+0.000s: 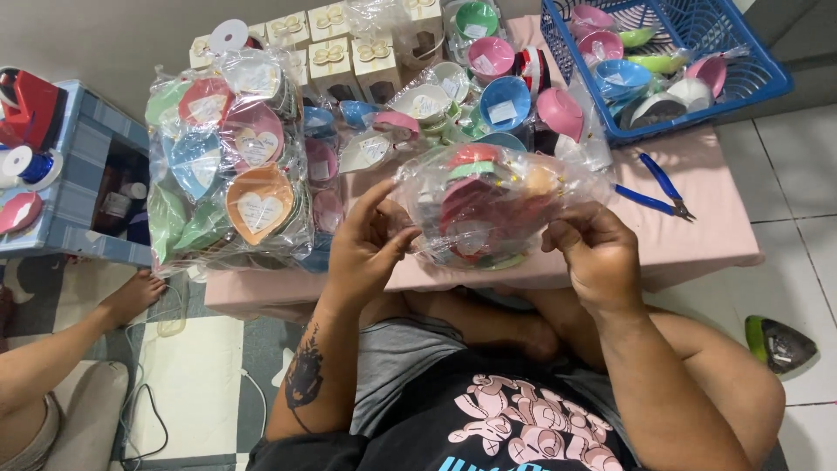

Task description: The person places heart-shaped decorative objects into individual plastic bags and organizes these and larger bagged sets on a low table by hand.

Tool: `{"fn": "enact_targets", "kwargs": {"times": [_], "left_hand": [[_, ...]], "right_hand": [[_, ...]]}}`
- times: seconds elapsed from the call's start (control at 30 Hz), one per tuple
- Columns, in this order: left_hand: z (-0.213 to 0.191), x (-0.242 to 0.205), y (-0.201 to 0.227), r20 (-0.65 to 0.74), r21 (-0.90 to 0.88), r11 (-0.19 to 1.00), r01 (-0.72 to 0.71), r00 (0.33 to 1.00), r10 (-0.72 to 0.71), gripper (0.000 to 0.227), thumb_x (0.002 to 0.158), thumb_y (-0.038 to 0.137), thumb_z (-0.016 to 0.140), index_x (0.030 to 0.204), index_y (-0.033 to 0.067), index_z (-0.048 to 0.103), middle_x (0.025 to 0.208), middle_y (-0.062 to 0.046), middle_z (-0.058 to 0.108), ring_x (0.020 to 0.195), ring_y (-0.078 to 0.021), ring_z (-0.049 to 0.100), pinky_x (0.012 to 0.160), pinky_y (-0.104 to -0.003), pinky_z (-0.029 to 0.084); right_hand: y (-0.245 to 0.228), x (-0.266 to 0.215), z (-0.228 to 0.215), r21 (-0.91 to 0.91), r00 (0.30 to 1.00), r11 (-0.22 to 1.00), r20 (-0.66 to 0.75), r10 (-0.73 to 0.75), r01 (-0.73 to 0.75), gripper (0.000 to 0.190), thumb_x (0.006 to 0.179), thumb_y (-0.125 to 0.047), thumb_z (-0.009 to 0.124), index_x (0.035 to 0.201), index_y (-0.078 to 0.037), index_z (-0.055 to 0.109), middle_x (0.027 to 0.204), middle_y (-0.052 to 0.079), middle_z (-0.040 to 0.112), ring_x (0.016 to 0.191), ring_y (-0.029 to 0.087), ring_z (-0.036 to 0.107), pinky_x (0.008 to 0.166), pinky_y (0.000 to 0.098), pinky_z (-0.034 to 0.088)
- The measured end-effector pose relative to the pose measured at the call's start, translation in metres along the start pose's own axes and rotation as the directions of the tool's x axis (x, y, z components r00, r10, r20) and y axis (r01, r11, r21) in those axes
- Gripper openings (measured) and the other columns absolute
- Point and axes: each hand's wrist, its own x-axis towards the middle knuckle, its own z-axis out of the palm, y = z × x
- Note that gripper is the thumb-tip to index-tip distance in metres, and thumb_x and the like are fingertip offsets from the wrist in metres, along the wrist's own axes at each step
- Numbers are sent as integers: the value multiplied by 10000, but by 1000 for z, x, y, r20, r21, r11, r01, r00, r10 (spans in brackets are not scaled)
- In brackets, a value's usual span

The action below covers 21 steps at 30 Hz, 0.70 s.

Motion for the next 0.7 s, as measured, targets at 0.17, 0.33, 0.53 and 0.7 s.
{"fn": "enact_targets", "kwargs": {"times": [0.17,0.33,0.53,0.7], "left_hand": [[-4,5,8,40,218,973,-79,997,72,691,871,30,861,1500,40,573,980,-119,657,750,-167,608,671,-289,536],[10,22,36,148,184,983,-1,989,-27,1195,742,495,953,1665,94,308,1588,-239,439,1506,-475,377,1192,-662,345],[27,27,-4,112,191,969,156,977,-179,843,725,291,995,1463,156,610,1391,-113,691,1347,-352,628,1148,-549,474],[42,26,1,-54,125,974,190,981,-185,677,854,256,916,1448,106,628,1284,-168,750,1265,-265,669,1092,-470,527]], "right_hand": [[17,-4,5,-66,994,992,-14,-106,105,123,1011,-61,767,1052,-21,657,895,74,696,873,101,628,854,271,514],[3,-5,20,4,994,994,13,-106,106,186,1007,-127,773,1111,-62,634,988,63,698,1003,116,622,942,326,528],[-42,14,42,174,996,981,25,-89,83,615,908,-318,820,1321,-83,429,1231,111,631,1150,218,640,1112,448,514],[-18,14,27,-96,975,990,186,121,-104,287,1129,-380,483,1207,-107,522,1070,45,629,1087,181,620,1073,433,472]]}}
